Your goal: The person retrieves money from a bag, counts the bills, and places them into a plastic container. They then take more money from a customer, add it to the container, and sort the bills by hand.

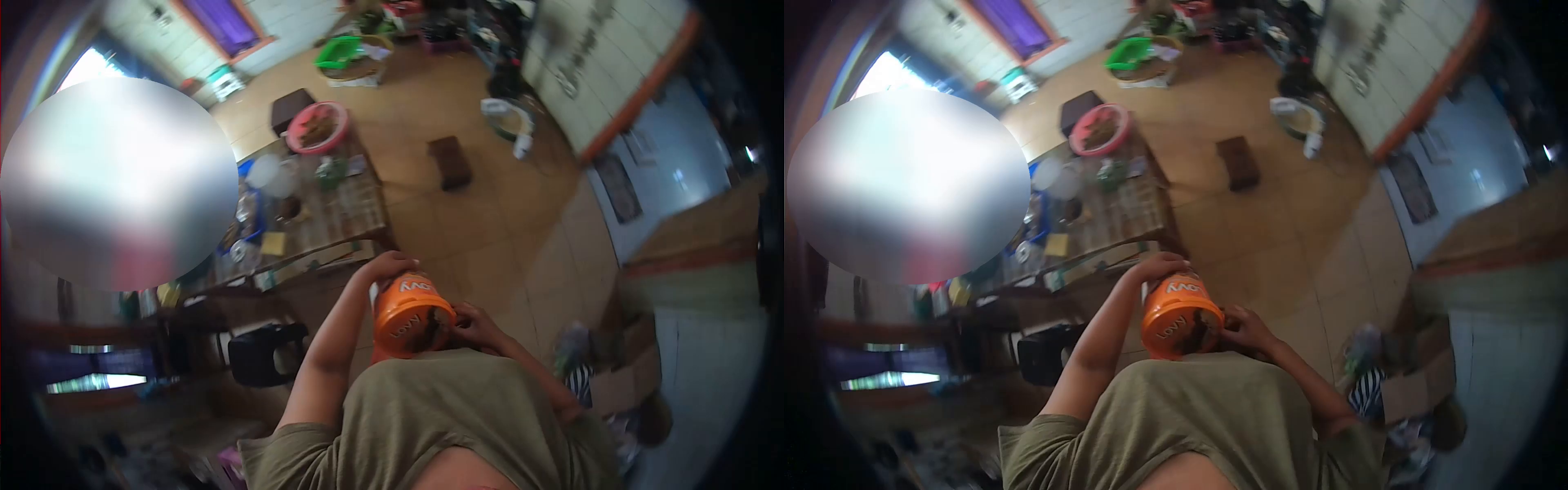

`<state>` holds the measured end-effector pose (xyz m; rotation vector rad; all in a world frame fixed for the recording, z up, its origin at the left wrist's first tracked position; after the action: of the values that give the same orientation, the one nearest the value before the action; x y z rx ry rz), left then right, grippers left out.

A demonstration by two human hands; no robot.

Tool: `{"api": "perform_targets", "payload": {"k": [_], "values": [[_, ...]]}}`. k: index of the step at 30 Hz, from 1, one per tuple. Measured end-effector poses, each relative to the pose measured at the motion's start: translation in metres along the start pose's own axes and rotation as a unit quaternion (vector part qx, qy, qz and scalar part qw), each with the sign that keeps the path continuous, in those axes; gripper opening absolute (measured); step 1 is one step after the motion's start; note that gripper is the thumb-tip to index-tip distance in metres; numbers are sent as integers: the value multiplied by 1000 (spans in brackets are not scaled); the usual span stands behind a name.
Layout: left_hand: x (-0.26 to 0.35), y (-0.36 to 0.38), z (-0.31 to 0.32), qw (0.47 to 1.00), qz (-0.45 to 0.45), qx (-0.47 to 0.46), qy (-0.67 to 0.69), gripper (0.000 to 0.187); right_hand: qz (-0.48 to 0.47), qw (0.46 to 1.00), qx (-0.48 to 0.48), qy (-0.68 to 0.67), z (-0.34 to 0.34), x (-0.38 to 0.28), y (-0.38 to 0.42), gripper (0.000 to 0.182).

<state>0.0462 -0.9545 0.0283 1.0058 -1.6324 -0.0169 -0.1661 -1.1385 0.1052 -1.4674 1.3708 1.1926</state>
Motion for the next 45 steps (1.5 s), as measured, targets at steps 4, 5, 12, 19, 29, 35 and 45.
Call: {"api": "perform_targets", "payload": {"k": [4,5,12,19,29,35,45], "values": [[7,-14,5,987,17,157,13,41,202,956,68,-201,-14,71,10,41],[-1,-18,0,982,22,185,4,39,219,930,131,-266,-16,93,7,40],[-128,-95,-1,978,-155,59,-126,47,286,779,513,-220,-126,192,97,36],[-39,-251,71,962,-73,-76,-254,49,407,478,753,197,-193,246,302,39],[207,-501,286,833,191,-217,-472,38,757,515,355,190,-272,322,400,41],[537,-581,370,917,319,-155,-184,23,690,561,388,244,-401,377,348,42],[807,-767,425,885,405,-214,-80,24,223,518,812,-151,-833,434,190,25]]}}
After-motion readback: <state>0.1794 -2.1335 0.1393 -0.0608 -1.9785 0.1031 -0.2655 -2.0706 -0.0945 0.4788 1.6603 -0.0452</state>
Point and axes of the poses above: each hand's wrist, its own y-axis away from the middle knuckle, its own z-axis out of the palm, x = y × z, the point moved 4 cm from there along -y, towards the middle knuckle, and after that the axes turned 4 degrees about x, right-handed, at the moved point
